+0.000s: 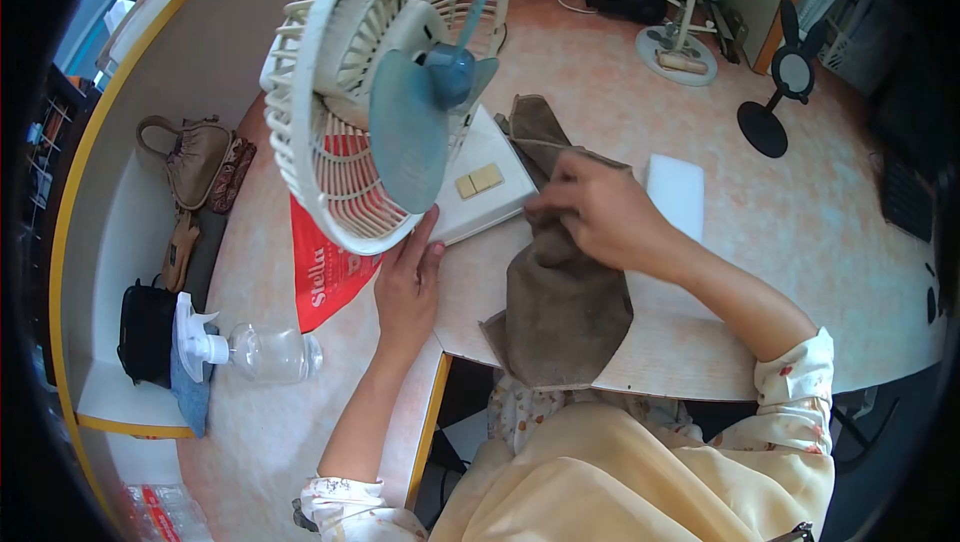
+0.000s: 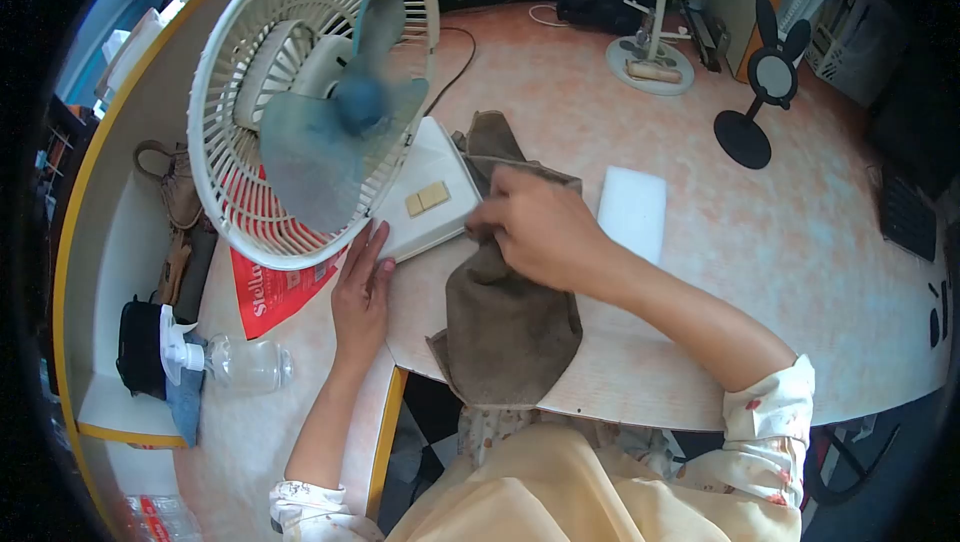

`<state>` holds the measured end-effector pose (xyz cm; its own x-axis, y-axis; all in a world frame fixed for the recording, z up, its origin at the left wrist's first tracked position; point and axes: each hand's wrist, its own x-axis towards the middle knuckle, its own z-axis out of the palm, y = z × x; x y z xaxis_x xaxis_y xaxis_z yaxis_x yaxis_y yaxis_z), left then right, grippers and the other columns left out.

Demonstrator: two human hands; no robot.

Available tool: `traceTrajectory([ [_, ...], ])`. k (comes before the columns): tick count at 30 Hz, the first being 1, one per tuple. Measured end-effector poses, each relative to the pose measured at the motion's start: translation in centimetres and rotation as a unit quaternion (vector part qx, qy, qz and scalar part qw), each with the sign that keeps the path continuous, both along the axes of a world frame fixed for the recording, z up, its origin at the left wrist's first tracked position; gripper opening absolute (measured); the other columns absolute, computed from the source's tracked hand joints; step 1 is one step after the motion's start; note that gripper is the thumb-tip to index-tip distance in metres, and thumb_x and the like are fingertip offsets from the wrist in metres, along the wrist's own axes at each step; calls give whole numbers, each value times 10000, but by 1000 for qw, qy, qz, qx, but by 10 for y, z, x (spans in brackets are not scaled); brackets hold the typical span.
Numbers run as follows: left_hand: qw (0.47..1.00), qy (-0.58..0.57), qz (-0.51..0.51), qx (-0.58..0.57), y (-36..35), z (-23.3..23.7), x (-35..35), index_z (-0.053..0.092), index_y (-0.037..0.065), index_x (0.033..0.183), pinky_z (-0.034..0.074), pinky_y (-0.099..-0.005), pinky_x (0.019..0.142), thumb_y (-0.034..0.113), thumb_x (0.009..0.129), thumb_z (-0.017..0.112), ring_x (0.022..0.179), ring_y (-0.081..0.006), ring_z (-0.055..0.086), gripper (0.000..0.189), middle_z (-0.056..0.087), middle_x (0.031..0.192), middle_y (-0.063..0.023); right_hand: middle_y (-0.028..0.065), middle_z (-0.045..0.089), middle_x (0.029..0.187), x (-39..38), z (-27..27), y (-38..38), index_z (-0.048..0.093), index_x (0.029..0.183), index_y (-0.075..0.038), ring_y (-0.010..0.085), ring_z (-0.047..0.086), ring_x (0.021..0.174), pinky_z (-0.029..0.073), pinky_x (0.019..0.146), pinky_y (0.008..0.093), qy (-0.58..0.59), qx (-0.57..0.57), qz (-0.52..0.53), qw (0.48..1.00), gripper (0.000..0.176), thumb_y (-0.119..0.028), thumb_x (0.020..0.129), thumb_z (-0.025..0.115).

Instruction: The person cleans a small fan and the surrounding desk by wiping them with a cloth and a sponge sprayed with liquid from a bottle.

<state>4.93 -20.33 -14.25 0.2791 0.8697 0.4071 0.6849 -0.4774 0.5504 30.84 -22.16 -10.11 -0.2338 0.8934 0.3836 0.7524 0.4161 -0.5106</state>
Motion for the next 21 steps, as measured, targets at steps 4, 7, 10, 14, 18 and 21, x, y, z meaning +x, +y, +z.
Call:
traceTrajectory([
  [4, 1000, -10, 1, -7, -3, 1, 4, 549, 148, 1325, 450, -382, 932, 142, 944, 561, 1163, -318, 556, 382, 567, 1276, -176, 152, 582, 979, -5, -1, 42, 706, 962, -110, 337, 608, 927, 503, 766, 441, 10, 28, -43, 999, 263, -35, 763, 551],
  [7, 1000, 15, 2, 16, -3, 2, 3, 546, 144, 1328, 458, -383, 919, 127, 942, 561, 1143, -324, 568, 387, 572, 1268, -180, 170, 569, 966, -21, -21, 41, 687, 982, -79, 352, 608, 925, 512, 753, 432, -32, 65, -50, 996, 266, -28, 757, 555],
  [10, 999, 19, -1, 30, -1, 1, 5, 542, 140, 1332, 463, -386, 906, 118, 942, 557, 1124, -329, 578, 391, 579, 1253, -184, 158, 562, 951, -16, -15, 7, 653, 997, -56, 339, 609, 907, 517, 703, 423, -76, 73, -13, 994, 265, -35, 745, 576],
  [14, 999, 29, 1, 36, -2, 2, 5, 527, 113, 1335, 470, -398, 885, 114, 942, 546, 1082, -338, 596, 393, 587, 1233, -192, 116, 539, 885, -13, -4, 6, 655, 1052, -78, 289, 610, 827, 510, 637, 399, -10, 86, 46, 995, 309, -37, 755, 578],
  [18, 1000, 3, 25, -9, -5, 5, 5, 508, 72, 1334, 478, -413, 860, 98, 935, 542, 1026, -358, 610, 401, 574, 1233, -215, 116, 545, 846, -69, -8, 37, 637, 940, -14, 256, 623, 797, 508, 589, 373, -116, 160, 19, 980, 230, -67, 720, 599],
  [21, 1000, 5, 23, -3, -2, 2, 5, 497, 56, 1336, 480, -417, 852, 93, 938, 534, 1008, -372, 612, 401, 563, 1236, -231, 129, 552, 854, -82, -9, 37, 616, 872, 6, 238, 629, 784, 505, 567, 357, -215, 156, -3, 964, 194, -82, 699, 608],
])
